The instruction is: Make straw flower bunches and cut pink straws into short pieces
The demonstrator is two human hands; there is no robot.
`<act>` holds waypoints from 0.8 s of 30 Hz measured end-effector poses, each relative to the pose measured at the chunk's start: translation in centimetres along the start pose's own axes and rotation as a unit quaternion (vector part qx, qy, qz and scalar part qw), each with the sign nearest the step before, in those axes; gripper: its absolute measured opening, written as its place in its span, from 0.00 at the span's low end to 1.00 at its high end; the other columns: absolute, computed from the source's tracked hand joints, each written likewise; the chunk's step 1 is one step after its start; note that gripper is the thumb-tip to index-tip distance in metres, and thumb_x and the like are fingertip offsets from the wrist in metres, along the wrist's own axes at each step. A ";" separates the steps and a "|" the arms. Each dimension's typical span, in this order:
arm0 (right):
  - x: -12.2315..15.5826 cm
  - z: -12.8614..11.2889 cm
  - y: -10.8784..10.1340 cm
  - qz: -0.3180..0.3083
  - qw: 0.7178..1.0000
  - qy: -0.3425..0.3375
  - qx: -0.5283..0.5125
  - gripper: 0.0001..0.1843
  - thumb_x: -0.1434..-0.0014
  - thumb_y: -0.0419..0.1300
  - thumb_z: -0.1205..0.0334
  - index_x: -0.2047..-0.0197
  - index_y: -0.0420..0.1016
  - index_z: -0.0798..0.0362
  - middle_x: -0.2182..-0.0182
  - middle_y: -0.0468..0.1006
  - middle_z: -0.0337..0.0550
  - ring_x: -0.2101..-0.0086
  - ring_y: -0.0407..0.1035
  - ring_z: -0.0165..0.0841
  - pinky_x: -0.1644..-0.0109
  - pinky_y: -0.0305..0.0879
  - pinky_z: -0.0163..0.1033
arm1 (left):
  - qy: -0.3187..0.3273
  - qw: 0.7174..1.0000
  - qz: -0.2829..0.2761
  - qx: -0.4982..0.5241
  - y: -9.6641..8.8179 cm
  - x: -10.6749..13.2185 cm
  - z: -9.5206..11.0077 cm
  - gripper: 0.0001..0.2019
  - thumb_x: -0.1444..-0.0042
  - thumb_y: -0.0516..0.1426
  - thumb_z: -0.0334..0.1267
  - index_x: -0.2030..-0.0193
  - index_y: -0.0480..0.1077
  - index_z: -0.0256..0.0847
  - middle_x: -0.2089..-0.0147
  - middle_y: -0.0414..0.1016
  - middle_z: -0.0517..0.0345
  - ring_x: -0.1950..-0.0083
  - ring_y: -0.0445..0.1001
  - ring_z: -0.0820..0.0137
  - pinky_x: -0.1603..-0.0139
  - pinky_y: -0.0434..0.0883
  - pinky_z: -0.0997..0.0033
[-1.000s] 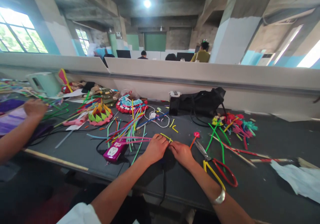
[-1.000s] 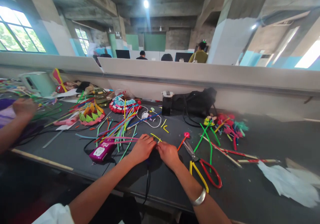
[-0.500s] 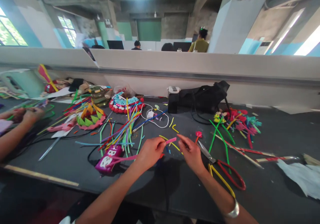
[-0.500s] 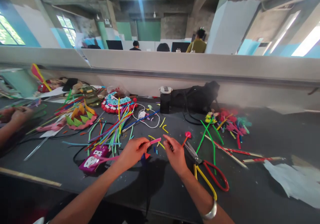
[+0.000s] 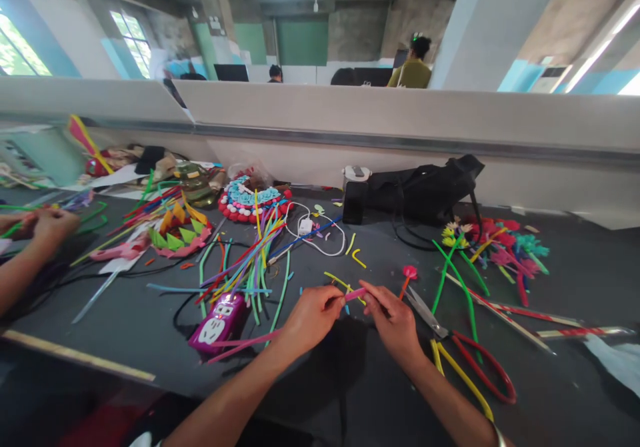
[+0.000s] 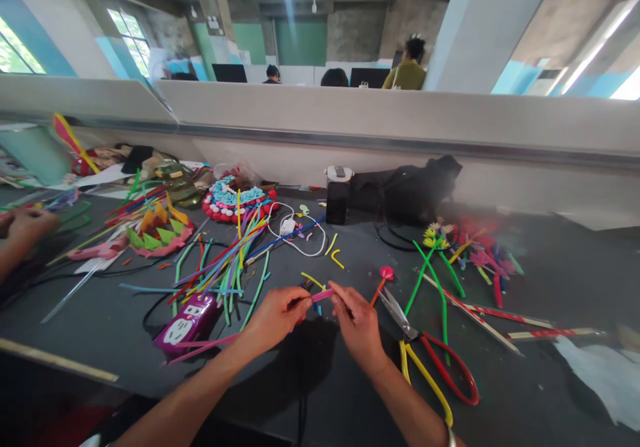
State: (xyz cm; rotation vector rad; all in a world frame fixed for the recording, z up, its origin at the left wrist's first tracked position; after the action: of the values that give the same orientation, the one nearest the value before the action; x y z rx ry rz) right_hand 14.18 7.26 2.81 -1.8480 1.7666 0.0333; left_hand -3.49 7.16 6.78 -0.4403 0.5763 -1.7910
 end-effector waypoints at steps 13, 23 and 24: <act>0.7 -1.7 -2.6 -0.005 0.987 -0.033 0.155 0.18 0.34 0.51 0.54 0.47 0.74 0.51 0.63 0.79 0.46 0.65 0.75 0.36 0.60 0.69 0.38 | -0.022 0.995 0.046 0.084 -0.2 1.6 1.1 0.13 0.44 0.52 0.43 0.73 0.70 0.38 0.76 0.67 0.63 0.72 0.63 0.74 0.71 0.58 0.76; 12.2 3.8 -13.0 -0.044 0.898 0.056 0.435 0.27 0.38 0.50 0.45 0.41 0.66 0.50 0.54 0.76 0.52 0.55 0.71 0.48 0.52 0.68 0.52 | -0.202 0.896 -0.105 0.382 2.2 6.8 -0.3 0.17 0.48 0.59 0.48 0.61 0.72 0.34 0.80 0.54 0.69 0.82 0.48 0.83 0.82 0.43 0.77; 12.6 4.2 -13.3 -0.045 0.898 0.052 0.435 0.27 0.37 0.49 0.45 0.41 0.66 0.50 0.55 0.76 0.52 0.55 0.71 0.48 0.52 0.68 0.52 | -0.211 0.886 -0.113 0.398 2.8 7.1 -0.4 0.18 0.49 0.60 0.48 0.61 0.73 0.33 0.79 0.55 0.69 0.83 0.48 0.83 0.82 0.42 0.77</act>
State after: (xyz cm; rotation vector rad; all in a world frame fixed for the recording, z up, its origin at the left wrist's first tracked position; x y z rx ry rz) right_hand 29.53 -2.99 -0.62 -1.2585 1.3940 -0.7801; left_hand -3.57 -0.22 4.89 -0.3043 -0.5383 -1.8929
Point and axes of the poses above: each hand's wrist, its own x-axis away from the middle knuckle, its own y-axis out of the palm, z = x × y, the point moved 3 cm from there along -x, towards the middle knuckle
